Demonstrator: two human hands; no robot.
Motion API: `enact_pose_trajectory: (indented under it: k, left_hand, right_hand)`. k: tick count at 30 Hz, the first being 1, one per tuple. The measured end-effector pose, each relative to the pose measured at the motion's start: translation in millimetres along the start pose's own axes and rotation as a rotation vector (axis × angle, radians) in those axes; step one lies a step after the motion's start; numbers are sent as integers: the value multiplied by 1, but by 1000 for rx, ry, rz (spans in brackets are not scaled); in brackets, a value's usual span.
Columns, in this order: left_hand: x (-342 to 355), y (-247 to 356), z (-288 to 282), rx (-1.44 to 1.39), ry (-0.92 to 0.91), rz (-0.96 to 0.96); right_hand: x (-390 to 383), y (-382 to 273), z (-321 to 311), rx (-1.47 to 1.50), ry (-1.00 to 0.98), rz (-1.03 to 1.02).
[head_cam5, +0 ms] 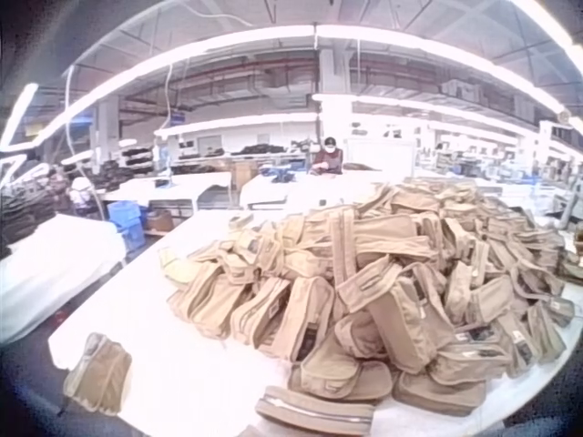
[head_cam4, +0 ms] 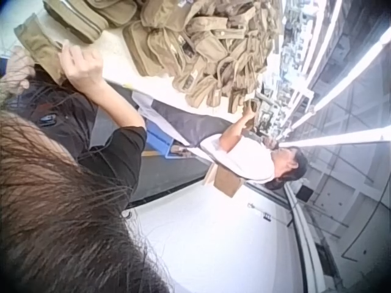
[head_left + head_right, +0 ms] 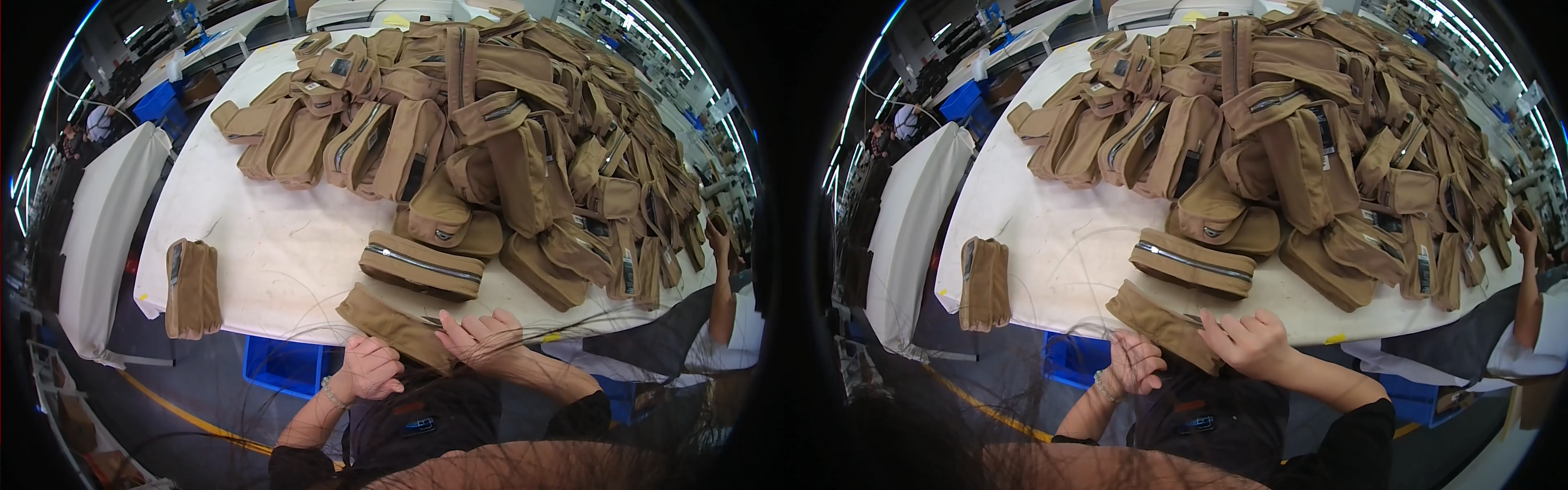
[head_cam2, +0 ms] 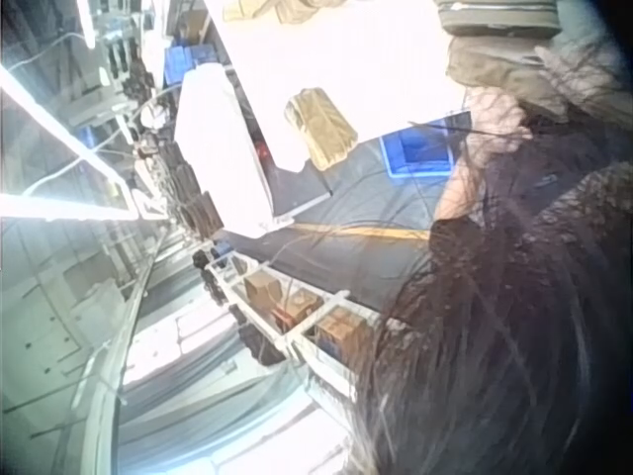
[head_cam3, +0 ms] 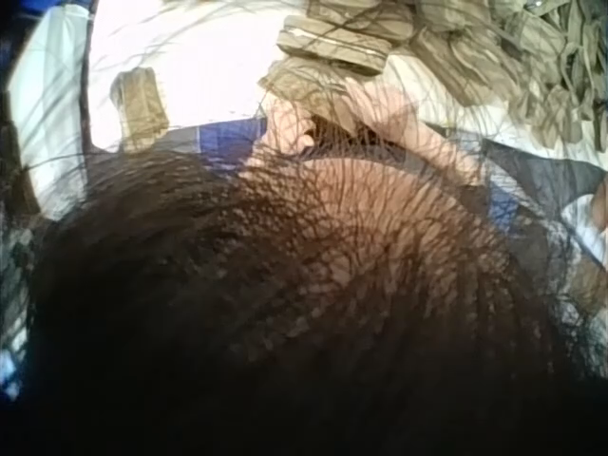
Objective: Inspecting and trimming loose threads from finished tan bags.
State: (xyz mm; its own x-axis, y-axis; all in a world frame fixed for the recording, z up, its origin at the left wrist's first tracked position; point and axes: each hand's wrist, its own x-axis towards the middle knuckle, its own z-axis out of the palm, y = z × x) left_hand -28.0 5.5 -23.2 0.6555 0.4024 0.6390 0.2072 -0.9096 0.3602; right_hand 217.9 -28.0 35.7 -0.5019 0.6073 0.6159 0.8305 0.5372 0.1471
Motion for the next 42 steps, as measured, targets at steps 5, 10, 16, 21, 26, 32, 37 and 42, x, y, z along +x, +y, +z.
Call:
enact_pose_trajectory:
  k: [5,10,16,21,26,32,37,42]
  left_hand:
    - [28,12,-14,134,118,-216]
    - [49,10,-11,143,28,-616]
    - [54,13,-9,141,66,-634]
    - [53,8,-8,137,93,-614]
    - [53,8,-3,187,36,-599]
    - [46,11,-3,115,-35,-554]
    - [42,9,-4,21,-60,-556]
    - [37,1,1,-43,-80,-542]
  right_hand:
    - [-3,-1,-1,80,-47,128]
    - [-1,-4,11,458,27,398]
    - [-11,-11,28,1359,-355,1010]
    - [-13,-32,35,1685,-129,1300]
    - [-21,-65,32,1844,45,1483]
    - [-28,-74,34,1827,144,1520]
    - [-23,-52,29,1535,-33,1304]
    - [-19,-28,24,872,-51,815]
